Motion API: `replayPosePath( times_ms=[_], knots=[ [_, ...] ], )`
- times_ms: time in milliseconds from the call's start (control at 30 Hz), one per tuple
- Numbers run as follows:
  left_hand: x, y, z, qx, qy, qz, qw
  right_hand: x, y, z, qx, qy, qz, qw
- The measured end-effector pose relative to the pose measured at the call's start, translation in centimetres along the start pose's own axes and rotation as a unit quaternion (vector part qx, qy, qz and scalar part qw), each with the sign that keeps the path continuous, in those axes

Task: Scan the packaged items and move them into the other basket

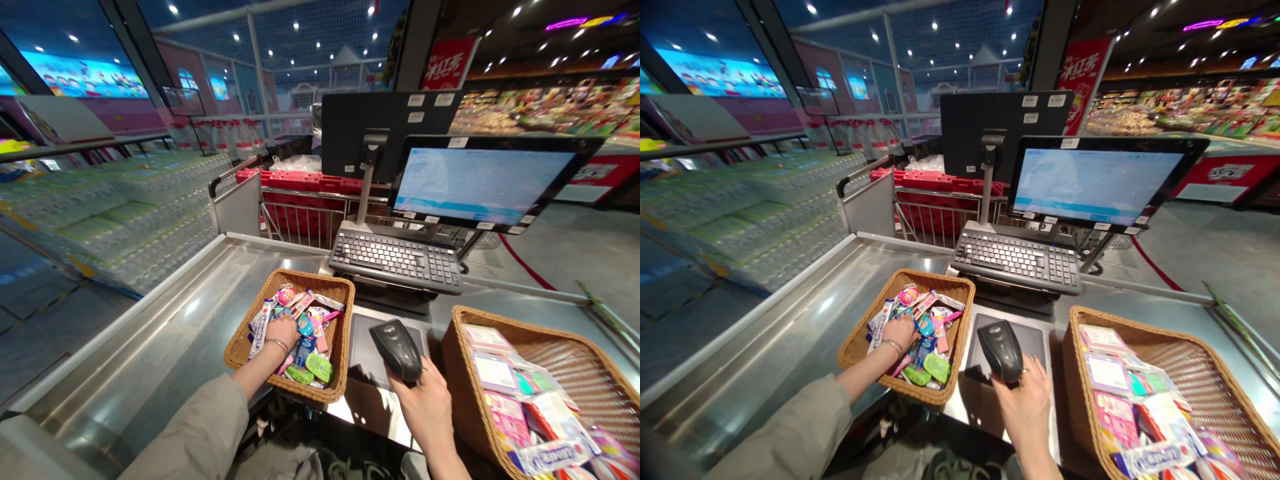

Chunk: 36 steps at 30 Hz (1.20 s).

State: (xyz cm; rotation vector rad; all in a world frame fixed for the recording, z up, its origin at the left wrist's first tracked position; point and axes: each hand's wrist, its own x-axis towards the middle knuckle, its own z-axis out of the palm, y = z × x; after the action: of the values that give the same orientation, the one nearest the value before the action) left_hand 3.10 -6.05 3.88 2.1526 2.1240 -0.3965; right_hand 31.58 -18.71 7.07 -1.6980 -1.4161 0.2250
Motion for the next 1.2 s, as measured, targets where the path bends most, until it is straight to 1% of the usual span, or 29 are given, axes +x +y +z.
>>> replayPosePath(
  times_ms=[200, 433, 567, 633, 733, 800, 900, 1067, 1133, 1200],
  knots=[
    [-1.1, -0.5, -1.2, -0.005, 0.008, 0.011, 1.0, -0.1, -0.1, -0.1, 0.013, -0.002, 0.004, 1.0],
    [-2.6, -1.7, -3.1, -0.019, 0.059, 0.02, 0.998, -0.2, 0.4, -0.7, 0.009, 0.014, 0.008, 1.0],
    [-3.3, -1.2, -4.1, -0.042, 0.087, 0.034, 0.995, -0.3, 0.6, -0.7, 0.004, 0.017, 0.017, 1.0],
    [-3.7, -0.6, -4.6, -0.078, 0.103, 0.049, 0.99, -0.3, 0.7, -0.8, 0.002, 0.013, 0.022, 1.0],
    [-4.3, 0.7, -5.3, -0.17, 0.137, 0.082, 0.972, -0.4, 0.8, -1.1, -0.002, 0.015, 0.025, 1.0],
    [-4.5, 1.7, -5.6, -0.231, 0.162, 0.109, 0.953, -0.4, 0.7, -1.4, -0.006, 0.027, 0.03, 0.999],
    [-4.6, 3.3, -5.5, -0.304, 0.192, 0.159, 0.92, -0.3, 0.7, -1.8, -0.009, 0.037, 0.039, 0.999],
    [-4.2, 5.6, -4.2, -0.361, 0.188, 0.249, 0.879, -0.4, 1.1, -2.3, -0.012, 0.036, 0.039, 0.999],
    [-3.8, 6.2, -3.6, -0.379, 0.186, 0.279, 0.863, -0.5, 1.3, -2.4, -0.016, 0.039, 0.038, 0.998],
    [-3.5, 6.5, -3.0, -0.382, 0.184, 0.297, 0.856, -0.6, 1.5, -2.6, -0.024, 0.044, 0.039, 0.998]
  ],
)
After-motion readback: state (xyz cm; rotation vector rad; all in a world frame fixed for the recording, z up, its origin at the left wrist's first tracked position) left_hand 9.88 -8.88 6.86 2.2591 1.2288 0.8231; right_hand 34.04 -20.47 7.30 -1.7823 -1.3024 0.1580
